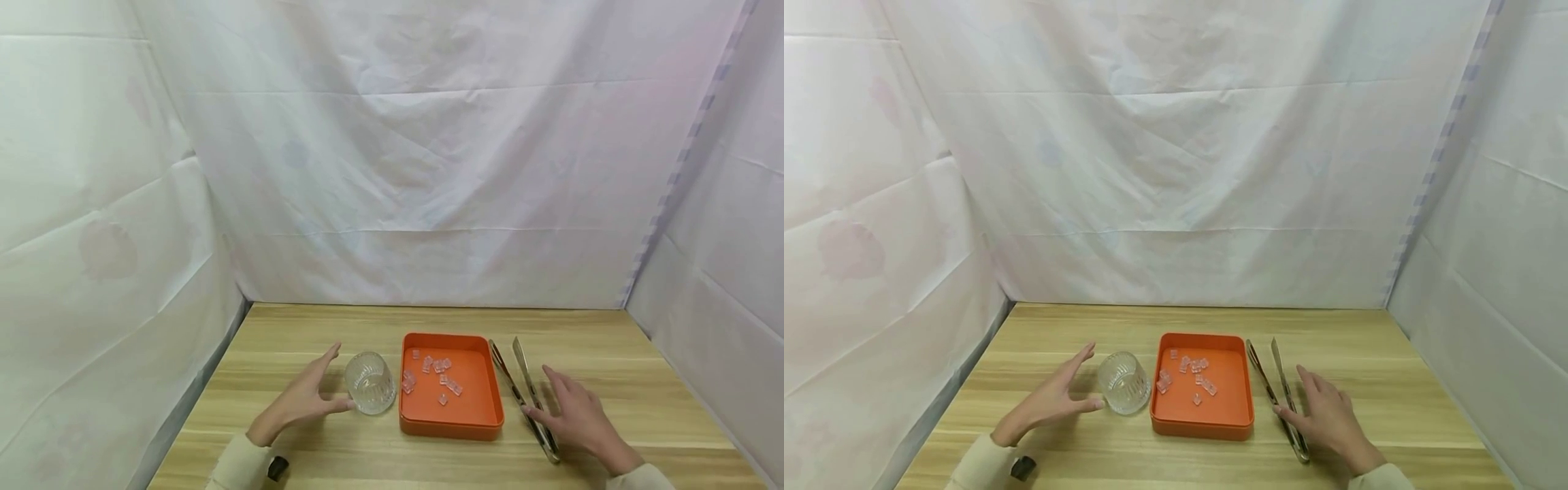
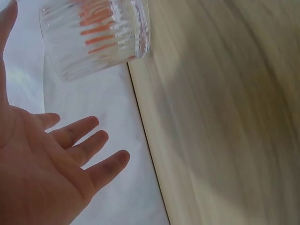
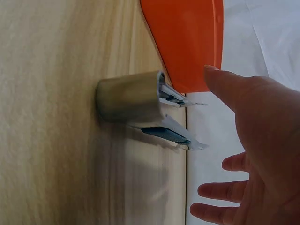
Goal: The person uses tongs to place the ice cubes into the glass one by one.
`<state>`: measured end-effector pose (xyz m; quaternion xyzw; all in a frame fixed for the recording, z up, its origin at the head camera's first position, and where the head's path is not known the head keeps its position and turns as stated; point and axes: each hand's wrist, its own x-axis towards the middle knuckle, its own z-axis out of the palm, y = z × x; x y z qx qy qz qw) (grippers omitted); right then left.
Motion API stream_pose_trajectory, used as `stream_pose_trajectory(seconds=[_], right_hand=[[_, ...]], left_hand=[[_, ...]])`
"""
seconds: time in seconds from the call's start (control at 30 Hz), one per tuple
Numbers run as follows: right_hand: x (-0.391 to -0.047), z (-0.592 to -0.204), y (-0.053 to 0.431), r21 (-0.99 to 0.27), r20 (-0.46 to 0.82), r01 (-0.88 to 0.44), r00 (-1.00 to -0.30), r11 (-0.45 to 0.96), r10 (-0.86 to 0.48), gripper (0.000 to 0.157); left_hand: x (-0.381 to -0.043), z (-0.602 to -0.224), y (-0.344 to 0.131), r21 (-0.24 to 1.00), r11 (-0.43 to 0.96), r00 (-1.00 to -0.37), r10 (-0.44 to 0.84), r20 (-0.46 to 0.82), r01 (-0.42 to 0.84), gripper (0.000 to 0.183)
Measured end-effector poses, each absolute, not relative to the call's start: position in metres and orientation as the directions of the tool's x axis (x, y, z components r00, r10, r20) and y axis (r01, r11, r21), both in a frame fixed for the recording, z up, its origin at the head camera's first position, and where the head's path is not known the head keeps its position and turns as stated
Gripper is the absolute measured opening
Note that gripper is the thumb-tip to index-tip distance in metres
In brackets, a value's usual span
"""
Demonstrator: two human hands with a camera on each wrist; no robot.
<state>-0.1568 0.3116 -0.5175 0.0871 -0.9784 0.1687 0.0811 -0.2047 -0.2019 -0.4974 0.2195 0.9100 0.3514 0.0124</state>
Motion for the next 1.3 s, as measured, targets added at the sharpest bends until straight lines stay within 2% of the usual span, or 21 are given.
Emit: stream_pose_trajectory(seconds=[0.57, 1.03, 1.3], right_hand=[[-0.153, -0.528, 0.301, -0.266, 0.153, -0.172, -0.979, 0.948, -0.135, 0.096], [-0.154, -0.539, 0.3, -0.267, 0.155, -0.167, -0.98, 0.949, -0.129, 0.086], [-0.154, -0.541, 0.3, -0.286, 0.149, -0.158, -0.982, 0.945, -0.119, 0.086]], left_hand=[[-0.207, -0.515, -0.184, 0.759, 0.559, -0.897, 0.435, 0.075, 0.335, 0.125], [-0.205, -0.523, -0.172, 0.785, 0.535, -0.897, 0.438, 0.057, 0.312, 0.124], [-0.204, -0.522, -0.163, 0.792, 0.534, -0.918, 0.388, 0.081, 0.296, 0.117]])
